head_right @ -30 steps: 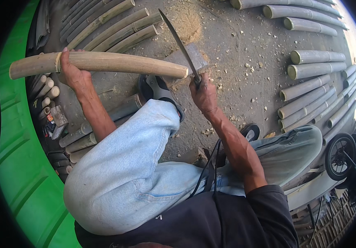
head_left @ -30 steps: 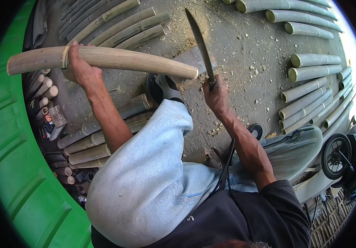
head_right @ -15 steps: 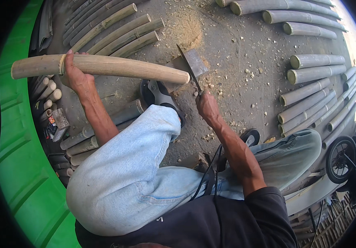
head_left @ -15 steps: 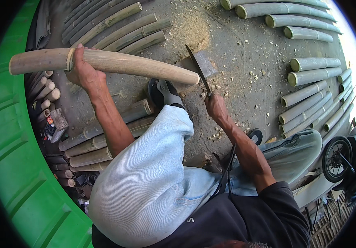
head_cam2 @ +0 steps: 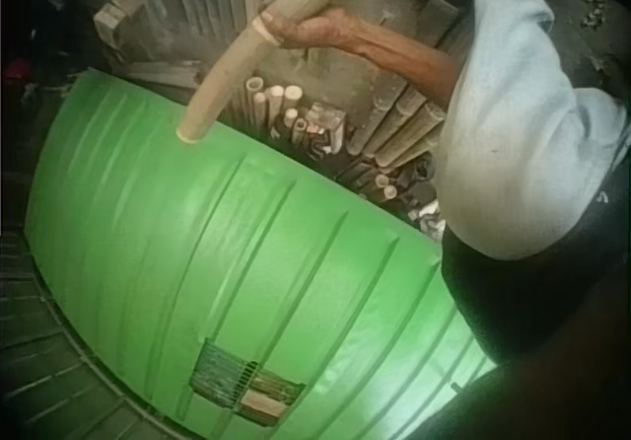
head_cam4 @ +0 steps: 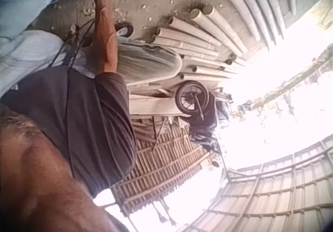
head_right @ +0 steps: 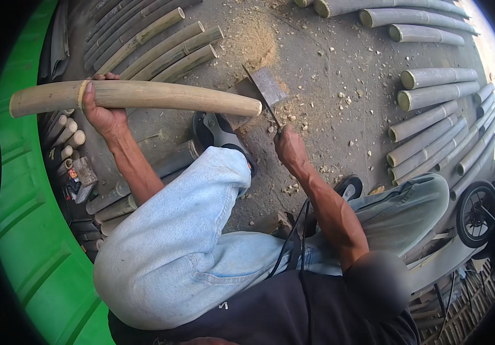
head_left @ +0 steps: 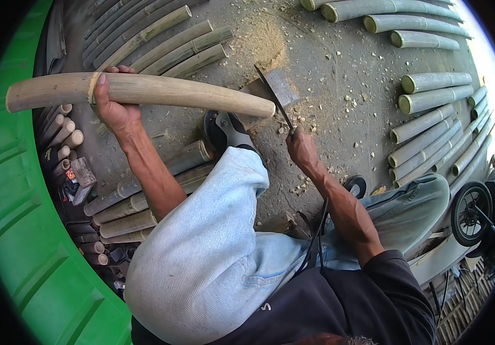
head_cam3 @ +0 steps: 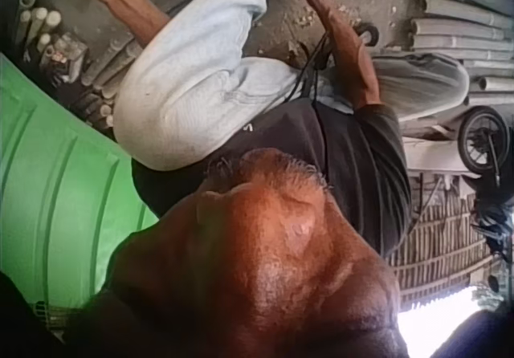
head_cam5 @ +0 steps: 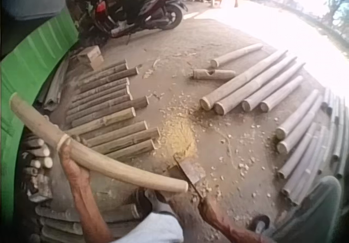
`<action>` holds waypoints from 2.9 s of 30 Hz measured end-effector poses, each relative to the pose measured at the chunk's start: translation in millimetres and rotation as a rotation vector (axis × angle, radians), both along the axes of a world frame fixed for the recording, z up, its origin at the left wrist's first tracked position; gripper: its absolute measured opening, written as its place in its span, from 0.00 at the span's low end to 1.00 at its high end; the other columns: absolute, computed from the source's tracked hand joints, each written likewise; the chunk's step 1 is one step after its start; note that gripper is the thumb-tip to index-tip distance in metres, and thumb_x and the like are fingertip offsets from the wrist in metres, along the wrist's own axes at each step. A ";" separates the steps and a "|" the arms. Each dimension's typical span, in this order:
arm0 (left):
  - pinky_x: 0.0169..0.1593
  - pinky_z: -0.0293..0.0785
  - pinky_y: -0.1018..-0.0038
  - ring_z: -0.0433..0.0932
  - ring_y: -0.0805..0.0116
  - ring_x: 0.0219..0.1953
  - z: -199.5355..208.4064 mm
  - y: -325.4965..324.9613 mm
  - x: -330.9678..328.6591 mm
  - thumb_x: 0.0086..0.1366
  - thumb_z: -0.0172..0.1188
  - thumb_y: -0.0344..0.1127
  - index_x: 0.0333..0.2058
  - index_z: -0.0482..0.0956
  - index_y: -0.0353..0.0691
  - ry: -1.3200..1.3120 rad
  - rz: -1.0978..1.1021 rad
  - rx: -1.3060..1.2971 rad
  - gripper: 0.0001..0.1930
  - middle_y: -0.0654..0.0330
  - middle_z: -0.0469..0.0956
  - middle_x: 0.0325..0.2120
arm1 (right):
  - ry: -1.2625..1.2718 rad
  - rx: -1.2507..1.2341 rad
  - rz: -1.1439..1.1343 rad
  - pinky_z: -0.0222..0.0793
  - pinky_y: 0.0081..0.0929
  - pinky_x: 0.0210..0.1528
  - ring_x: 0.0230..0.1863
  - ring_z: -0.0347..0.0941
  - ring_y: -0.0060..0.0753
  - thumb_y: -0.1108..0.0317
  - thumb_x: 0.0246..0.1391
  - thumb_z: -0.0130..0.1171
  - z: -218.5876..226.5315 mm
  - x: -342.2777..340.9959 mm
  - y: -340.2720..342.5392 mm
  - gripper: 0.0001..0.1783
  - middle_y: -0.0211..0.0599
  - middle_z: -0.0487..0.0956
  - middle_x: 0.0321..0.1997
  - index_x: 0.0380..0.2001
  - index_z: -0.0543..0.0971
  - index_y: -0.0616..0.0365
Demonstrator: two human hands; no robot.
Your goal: The recorder is using a large blade or machete to carve and notch bamboo poles.
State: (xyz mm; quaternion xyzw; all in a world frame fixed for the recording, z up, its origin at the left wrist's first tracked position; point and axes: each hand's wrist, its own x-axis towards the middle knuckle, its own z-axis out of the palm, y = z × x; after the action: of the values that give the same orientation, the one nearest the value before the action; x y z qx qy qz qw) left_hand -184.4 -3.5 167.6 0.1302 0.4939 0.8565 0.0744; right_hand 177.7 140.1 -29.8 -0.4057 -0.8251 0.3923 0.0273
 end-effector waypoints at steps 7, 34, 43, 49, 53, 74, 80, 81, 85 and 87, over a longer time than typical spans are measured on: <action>0.49 0.76 0.59 0.77 0.61 0.36 -4.8 7.2 -21.3 0.60 0.68 0.41 0.43 0.74 0.38 -0.236 0.409 -0.218 0.18 0.58 0.74 0.33 | 0.016 -0.063 0.053 0.71 0.49 0.27 0.24 0.79 0.58 0.67 0.59 0.57 43.8 -17.7 16.9 0.12 0.59 0.77 0.22 0.33 0.70 0.68; 0.51 0.76 0.62 0.75 0.61 0.50 -9.1 4.3 -21.1 0.58 0.72 0.41 0.56 0.72 0.31 -0.174 0.341 -0.275 0.31 0.56 0.74 0.50 | -0.095 -0.083 0.107 0.72 0.54 0.31 0.30 0.79 0.66 0.64 0.59 0.56 -5.3 -8.6 18.8 0.15 0.64 0.78 0.25 0.38 0.70 0.69; 0.47 0.79 0.57 0.76 0.55 0.47 -21.0 -1.4 -27.9 0.61 0.68 0.39 0.57 0.69 0.30 -0.100 0.501 -0.256 0.30 0.50 0.72 0.48 | 0.401 0.029 -0.072 0.72 0.48 0.27 0.26 0.79 0.62 0.67 0.62 0.55 83.3 -46.2 10.7 0.12 0.60 0.77 0.22 0.34 0.69 0.67; 0.42 0.82 0.57 0.80 0.55 0.40 -22.3 0.8 -25.5 0.60 0.68 0.33 0.48 0.71 0.26 -0.141 0.516 -0.240 0.22 0.49 0.76 0.41 | -0.115 -0.023 0.060 0.72 0.56 0.29 0.27 0.79 0.65 0.65 0.60 0.55 -4.0 0.9 1.7 0.14 0.61 0.79 0.24 0.38 0.70 0.68; 0.38 0.79 0.61 0.77 0.59 0.34 -27.7 -18.5 -38.4 0.62 0.66 0.36 0.42 0.72 0.32 -0.179 0.347 -0.141 0.16 0.55 0.74 0.33 | 0.202 0.000 0.023 0.72 0.50 0.26 0.24 0.79 0.61 0.66 0.59 0.58 51.1 -39.0 9.9 0.13 0.58 0.78 0.22 0.35 0.69 0.66; 0.42 0.78 0.60 0.78 0.60 0.36 -31.5 -7.5 -35.5 0.63 0.66 0.39 0.41 0.74 0.35 -0.130 0.325 -0.170 0.16 0.56 0.76 0.32 | -0.077 0.017 0.047 0.72 0.52 0.30 0.28 0.78 0.66 0.65 0.57 0.58 -25.4 0.3 6.3 0.14 0.63 0.77 0.23 0.34 0.71 0.68; 0.54 0.74 0.58 0.73 0.59 0.53 -8.7 -4.0 -24.4 0.57 0.72 0.41 0.54 0.73 0.31 -0.150 0.425 -0.285 0.30 0.50 0.70 0.52 | 0.048 -0.062 0.063 0.71 0.52 0.29 0.27 0.78 0.64 0.67 0.58 0.57 15.6 -3.7 14.9 0.13 0.62 0.78 0.25 0.36 0.69 0.67; 0.54 0.74 0.58 0.73 0.59 0.53 -7.7 -6.6 -29.3 0.57 0.72 0.41 0.54 0.73 0.31 -0.145 0.429 -0.282 0.30 0.50 0.70 0.52 | 0.099 -0.045 0.071 0.70 0.51 0.27 0.26 0.78 0.63 0.67 0.58 0.58 25.3 -10.8 14.3 0.12 0.60 0.78 0.25 0.37 0.69 0.66; 0.50 0.75 0.60 0.75 0.55 0.47 -5.7 -16.6 -29.8 0.58 0.70 0.39 0.55 0.69 0.28 -0.133 0.428 -0.249 0.31 0.51 0.70 0.47 | 0.385 0.001 -0.024 0.71 0.51 0.27 0.26 0.78 0.63 0.67 0.60 0.57 82.2 -41.8 11.5 0.12 0.55 0.77 0.24 0.40 0.68 0.62; 0.49 0.75 0.60 0.75 0.55 0.45 -5.0 -11.1 -26.7 0.59 0.69 0.39 0.55 0.69 0.27 -0.129 0.447 -0.261 0.31 0.51 0.70 0.46 | 0.455 0.035 -0.032 0.71 0.53 0.28 0.26 0.77 0.64 0.67 0.61 0.56 61.1 -35.9 9.7 0.12 0.57 0.77 0.24 0.40 0.68 0.62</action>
State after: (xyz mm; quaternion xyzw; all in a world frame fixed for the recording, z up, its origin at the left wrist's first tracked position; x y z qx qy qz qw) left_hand -211.0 -14.6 162.6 -0.0477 0.6108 0.7873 -0.0688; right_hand 141.8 149.7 31.3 -0.3194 -0.7977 0.4588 0.2261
